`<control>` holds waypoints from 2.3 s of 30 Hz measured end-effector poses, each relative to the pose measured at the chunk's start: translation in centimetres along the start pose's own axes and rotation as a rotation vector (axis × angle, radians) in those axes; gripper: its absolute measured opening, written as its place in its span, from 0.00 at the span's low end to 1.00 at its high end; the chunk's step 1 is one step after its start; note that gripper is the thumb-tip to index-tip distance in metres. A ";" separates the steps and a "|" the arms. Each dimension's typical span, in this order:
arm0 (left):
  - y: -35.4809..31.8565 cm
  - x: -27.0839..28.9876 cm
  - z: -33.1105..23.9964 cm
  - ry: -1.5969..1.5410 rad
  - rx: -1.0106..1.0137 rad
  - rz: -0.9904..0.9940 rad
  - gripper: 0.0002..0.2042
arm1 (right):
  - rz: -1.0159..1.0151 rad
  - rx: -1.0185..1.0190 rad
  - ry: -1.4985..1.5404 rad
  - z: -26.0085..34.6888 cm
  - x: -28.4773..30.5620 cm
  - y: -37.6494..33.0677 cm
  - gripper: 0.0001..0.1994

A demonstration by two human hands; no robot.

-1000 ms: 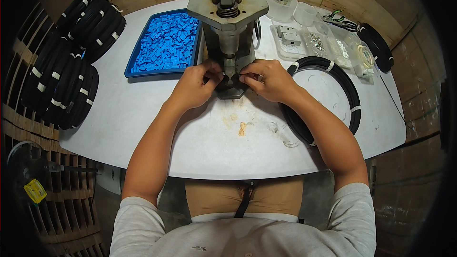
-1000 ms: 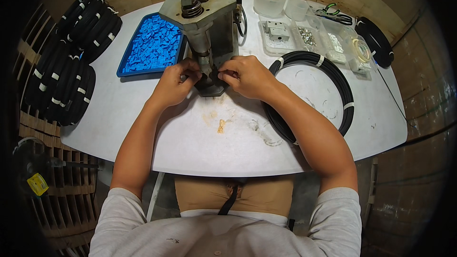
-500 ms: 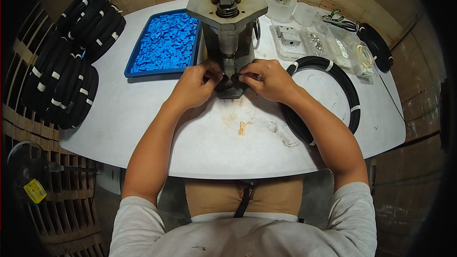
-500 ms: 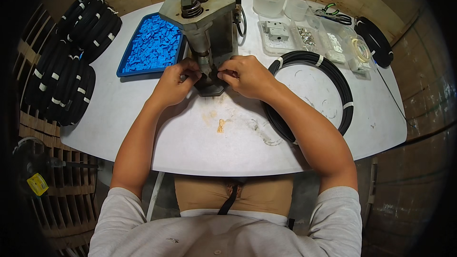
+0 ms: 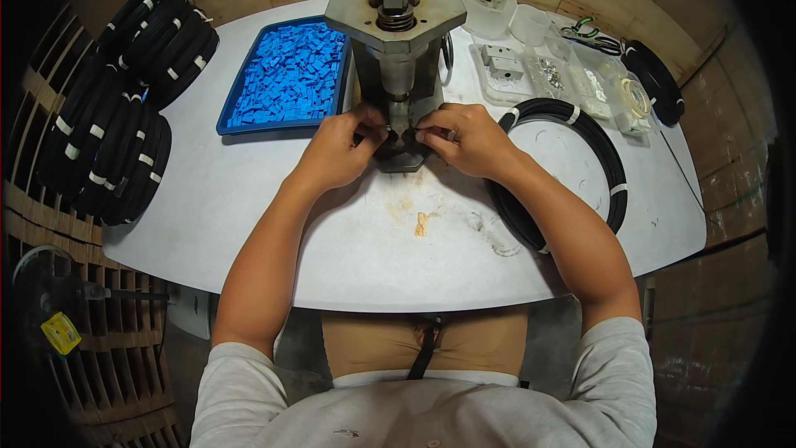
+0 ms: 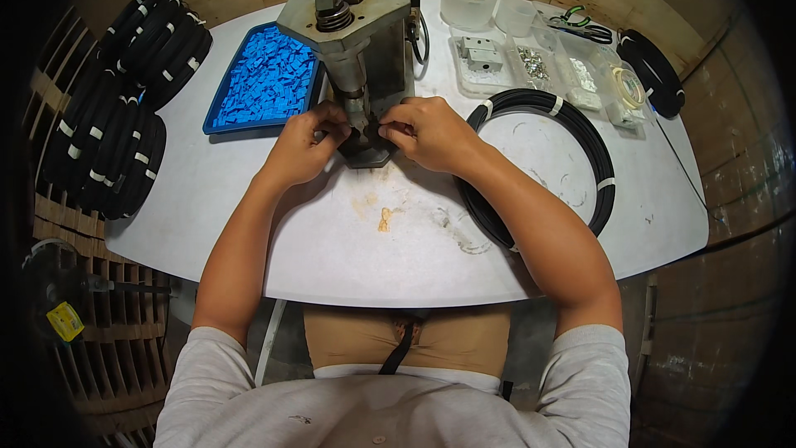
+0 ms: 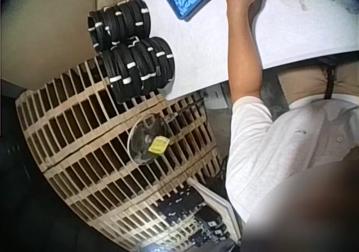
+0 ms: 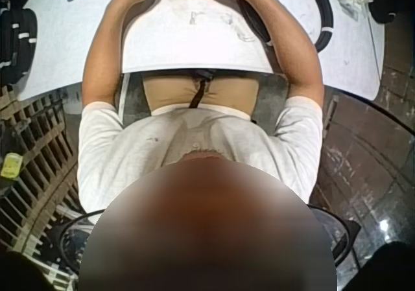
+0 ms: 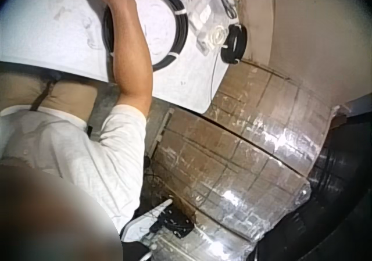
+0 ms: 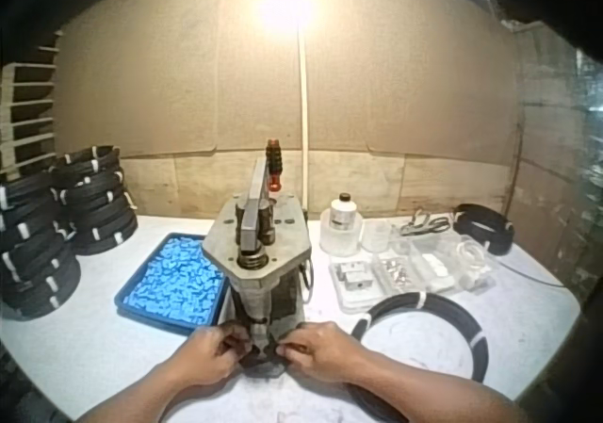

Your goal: Crimping a terminal onto a thick black wire cable using a mechanical press.

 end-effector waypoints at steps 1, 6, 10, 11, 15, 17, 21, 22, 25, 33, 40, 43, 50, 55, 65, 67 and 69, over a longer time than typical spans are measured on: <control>0.0 0.0 0.1 -0.004 0.007 0.003 0.07 | 0.001 -0.009 -0.001 0.1 0.0 0.0 0.09; 0.0 0.0 0.0 -0.015 0.009 -0.007 0.08 | 0.007 -0.013 -0.020 0.1 0.1 0.0 0.09; 0.0 0.0 -0.3 -0.009 0.008 -0.004 0.08 | -0.003 0.001 -0.016 0.1 0.1 0.0 0.09; 0.0 0.0 -0.2 -0.009 0.008 -0.004 0.08 | 0.001 0.003 -0.014 0.1 0.1 0.1 0.09; -0.1 0.0 -0.2 -0.024 -0.001 -0.006 0.08 | -0.003 -0.014 0.011 0.1 0.1 0.1 0.09; -0.1 0.0 -0.2 -0.013 -0.007 -0.010 0.08 | 0.005 0.003 -0.025 0.3 0.1 0.1 0.09; 0.0 0.0 -0.1 -0.024 -0.014 -0.003 0.08 | 0.008 -0.024 0.002 0.1 0.0 0.1 0.09; 0.0 0.0 -0.2 -0.015 -0.015 -0.003 0.08 | 0.007 -0.021 0.003 0.2 0.1 0.1 0.09; 0.0 0.0 -0.1 -0.027 0.010 0.000 0.08 | 0.004 -0.017 0.001 0.2 0.1 0.0 0.09; -0.1 0.0 -0.2 -0.025 -0.012 -0.009 0.08 | 0.010 -0.031 -0.007 0.2 0.1 0.1 0.10; 0.0 0.0 -0.2 -0.012 -0.018 -0.005 0.08 | 0.008 -0.040 -0.012 0.2 0.1 0.2 0.10; 0.0 0.0 -0.1 -0.012 -0.015 0.005 0.08 | 0.009 -0.040 -0.005 0.2 0.0 0.2 0.10; 0.0 -0.1 -0.3 -0.018 -0.009 0.005 0.08 | 0.000 -0.018 -0.029 0.1 0.0 0.2 0.10; 0.0 0.0 -0.2 -0.001 -0.011 0.007 0.08 | 0.020 -0.026 -0.021 0.1 0.0 0.2 0.11; 0.0 0.0 -0.5 0.008 -0.019 0.001 0.08 | 0.032 -0.016 -0.010 0.0 0.0 0.2 0.11; 0.0 0.0 -0.5 -0.002 -0.005 0.002 0.08 | 0.032 -0.009 -0.013 0.1 0.0 0.2 0.11; -0.1 0.0 -0.4 0.000 -0.013 -0.004 0.07 | 0.032 -0.002 -0.016 0.3 0.0 0.3 0.11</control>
Point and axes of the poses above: each hand's wrist, its own y-axis towards the middle knuckle, its own x-axis out of the back of the hand, z = x × y, the point moved 6 cm from there along y, towards the middle knuckle, and after that the axes turned 4 degrees about z, right-handed, at the moved point
